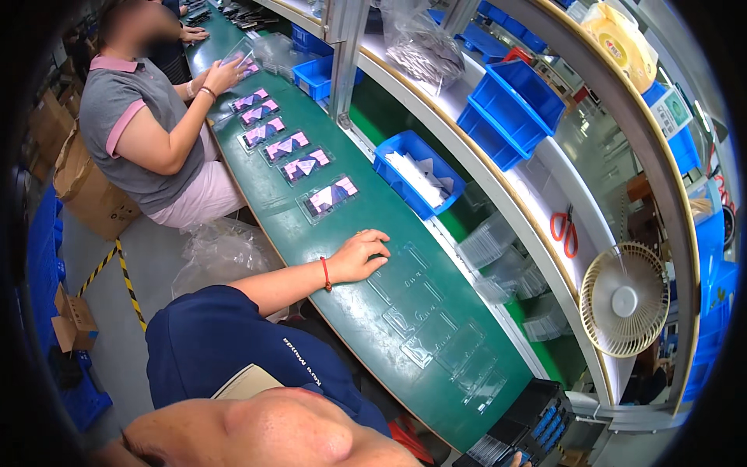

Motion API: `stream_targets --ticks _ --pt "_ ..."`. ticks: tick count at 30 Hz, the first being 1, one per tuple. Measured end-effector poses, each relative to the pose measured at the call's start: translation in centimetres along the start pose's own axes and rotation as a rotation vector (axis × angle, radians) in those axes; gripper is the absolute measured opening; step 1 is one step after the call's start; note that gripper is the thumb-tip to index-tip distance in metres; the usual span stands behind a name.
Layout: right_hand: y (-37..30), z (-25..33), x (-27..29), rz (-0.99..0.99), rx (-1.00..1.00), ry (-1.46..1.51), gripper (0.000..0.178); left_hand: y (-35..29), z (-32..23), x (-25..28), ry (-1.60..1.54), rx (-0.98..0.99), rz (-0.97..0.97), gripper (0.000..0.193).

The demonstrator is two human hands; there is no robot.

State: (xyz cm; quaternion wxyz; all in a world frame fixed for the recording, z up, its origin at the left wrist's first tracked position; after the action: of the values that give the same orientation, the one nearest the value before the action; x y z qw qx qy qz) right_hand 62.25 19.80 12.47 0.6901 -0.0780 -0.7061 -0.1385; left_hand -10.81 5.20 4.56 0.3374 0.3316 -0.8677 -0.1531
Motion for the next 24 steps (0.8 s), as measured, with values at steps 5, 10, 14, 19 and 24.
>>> stream_targets --ticks 5,10,14,19,24 --pt "1.3 -2.0 -1.3 -0.02 -0.115 -0.042 0.072 0.3 0.0 -0.2 -0.013 0.009 0.01 0.012" --pt "-1.1 1.0 1.0 -0.078 -0.158 0.019 0.071 0.3 0.0 -0.2 -0.006 -0.004 -0.006 0.012" --pt "-2.7 2.8 2.3 0.089 -0.145 0.034 0.07 0.3 -0.1 -0.3 -0.001 -0.016 -0.006 0.011" --pt "-0.6 -0.3 -0.8 -0.14 0.083 0.032 0.066 0.3 0.0 -0.4 0.006 0.003 0.005 0.01" --pt "-1.4 3.9 6.9 -0.274 0.263 0.562 0.032 0.4 0.0 -0.2 0.022 -0.012 -0.014 0.009"
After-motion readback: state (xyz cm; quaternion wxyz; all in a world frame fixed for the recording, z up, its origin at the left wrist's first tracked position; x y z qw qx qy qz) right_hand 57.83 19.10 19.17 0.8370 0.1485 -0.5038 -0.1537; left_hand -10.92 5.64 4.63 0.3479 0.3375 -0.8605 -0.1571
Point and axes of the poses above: each hand's wrist, its own y-axis towards the middle knuckle, its own x-axis out of the back of the hand, z = x × y, the point moved 10 cm from there along y, towards the middle knuckle, and after that the axes turned 4 degrees about -z, right-handed, at the moved point
